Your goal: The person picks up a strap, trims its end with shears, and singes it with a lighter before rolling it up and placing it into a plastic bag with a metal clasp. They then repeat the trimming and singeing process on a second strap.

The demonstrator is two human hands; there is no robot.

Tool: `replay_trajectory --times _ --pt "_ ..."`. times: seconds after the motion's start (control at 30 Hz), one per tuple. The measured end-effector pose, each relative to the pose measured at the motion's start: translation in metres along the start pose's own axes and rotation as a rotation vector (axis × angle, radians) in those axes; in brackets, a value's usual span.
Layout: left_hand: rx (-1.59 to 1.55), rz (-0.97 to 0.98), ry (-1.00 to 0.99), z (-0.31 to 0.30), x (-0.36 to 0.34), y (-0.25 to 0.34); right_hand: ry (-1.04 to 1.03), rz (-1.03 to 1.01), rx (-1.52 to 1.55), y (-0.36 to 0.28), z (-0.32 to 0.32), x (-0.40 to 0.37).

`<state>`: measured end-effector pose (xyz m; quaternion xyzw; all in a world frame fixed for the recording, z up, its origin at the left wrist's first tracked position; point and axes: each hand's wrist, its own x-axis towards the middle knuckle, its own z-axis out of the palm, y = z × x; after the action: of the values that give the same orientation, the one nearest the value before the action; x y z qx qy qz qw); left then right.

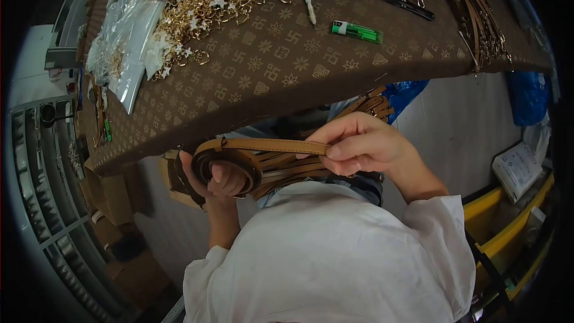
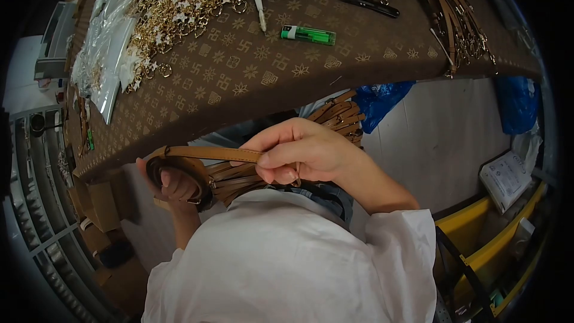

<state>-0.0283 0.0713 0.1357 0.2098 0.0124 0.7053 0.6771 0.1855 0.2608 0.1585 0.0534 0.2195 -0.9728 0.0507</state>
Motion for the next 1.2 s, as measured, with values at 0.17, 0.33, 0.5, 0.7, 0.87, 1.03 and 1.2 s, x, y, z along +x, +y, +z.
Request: replay_trajectory --times 0.17,0.33,0.5,0.7,0.87,1.03,1.2 --pt "-0.118 0.133 0.118 0.001 0.015 -0.018 0.133 0.022 0.037 0.020 0.000 0.016" --pt "0.005 0.306 0.363 0.003 0.017 -0.024 0.458 -0.158 -0.402 0.037 0.017 0.035" --pt "0.547 0.308 0.761 0.018 0.021 -0.033 0.455 -0.132 -0.353 0.036 0.008 0.039" --pt "0.902 0.187 0.871 0.013 0.030 -0.053 0.442 -0.262 -0.639 0.043 0.016 0.057" --pt "1.125 0.151 0.984 0.023 0.052 -0.047 0.496 -0.486 -1.059 0.039 0.018 0.060" --pt "0.995 0.219 0.930 0.026 0.062 -0.040 0.439 -0.364 -0.994 0.015 0.031 0.053" --pt "0.989 0.260 0.877 0.027 0.067 -0.041 0.393 -0.292 -0.942 0.006 0.024 0.049"
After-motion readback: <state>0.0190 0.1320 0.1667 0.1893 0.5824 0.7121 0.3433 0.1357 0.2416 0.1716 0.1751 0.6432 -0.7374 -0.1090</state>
